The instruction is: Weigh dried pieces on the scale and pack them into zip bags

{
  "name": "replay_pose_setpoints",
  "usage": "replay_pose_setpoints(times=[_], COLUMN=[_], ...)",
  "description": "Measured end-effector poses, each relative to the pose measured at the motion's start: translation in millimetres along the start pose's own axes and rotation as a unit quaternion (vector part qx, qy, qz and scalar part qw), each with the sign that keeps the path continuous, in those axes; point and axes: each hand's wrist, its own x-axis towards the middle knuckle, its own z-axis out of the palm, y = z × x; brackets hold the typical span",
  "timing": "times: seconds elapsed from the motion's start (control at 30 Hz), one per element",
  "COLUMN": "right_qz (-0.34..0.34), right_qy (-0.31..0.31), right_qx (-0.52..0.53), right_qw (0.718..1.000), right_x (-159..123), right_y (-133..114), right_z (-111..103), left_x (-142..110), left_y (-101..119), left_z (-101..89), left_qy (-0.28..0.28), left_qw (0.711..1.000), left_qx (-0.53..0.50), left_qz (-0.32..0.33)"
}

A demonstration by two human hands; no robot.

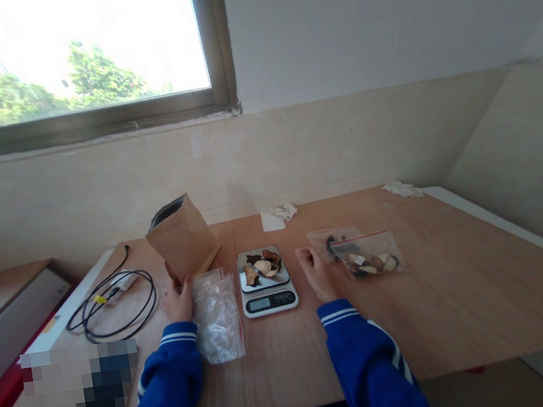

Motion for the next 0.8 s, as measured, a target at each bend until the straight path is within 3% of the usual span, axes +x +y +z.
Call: replay_pose_setpoints(times=[0.13, 0.2, 0.33, 0.6, 0.8], right_qz=[-0.048, -0.082, -0.110, -0.105, -0.102], right_qy=[-0.034, -0.092, -0.221, -0.268, -0.268], right_qx=[-0.004, -0.060, -0.207, -0.297, -0.305], right_qw=[0.998, 0.991, 0.947, 0.911, 0.908], right_x=[13.1, 23.5, 42.2, 48.0, 48.2], right_y=[-32.9, -55.8, -91.3, -98.2, -102.0], right_z=[11.1, 18.8, 38.7, 70.5, 76.8], left_x=[0.1, 0.0, 0.0, -1.1, -4.0], left_y=[-0.1, -0.3, -1.5, -1.1, 1.7], left_z=[0.5, 0.5, 1.1, 2.4, 0.1], left_qy=[-0.003, -0.006, -0.011, -0.010, -0.012], left_qw=[1.000, 1.000, 1.000, 1.000, 1.000], left_qx=[-0.002, -0.002, -0.006, -0.017, -0.010], left_qz=[-0.001, 0.001, 0.004, 0.007, 0.016])
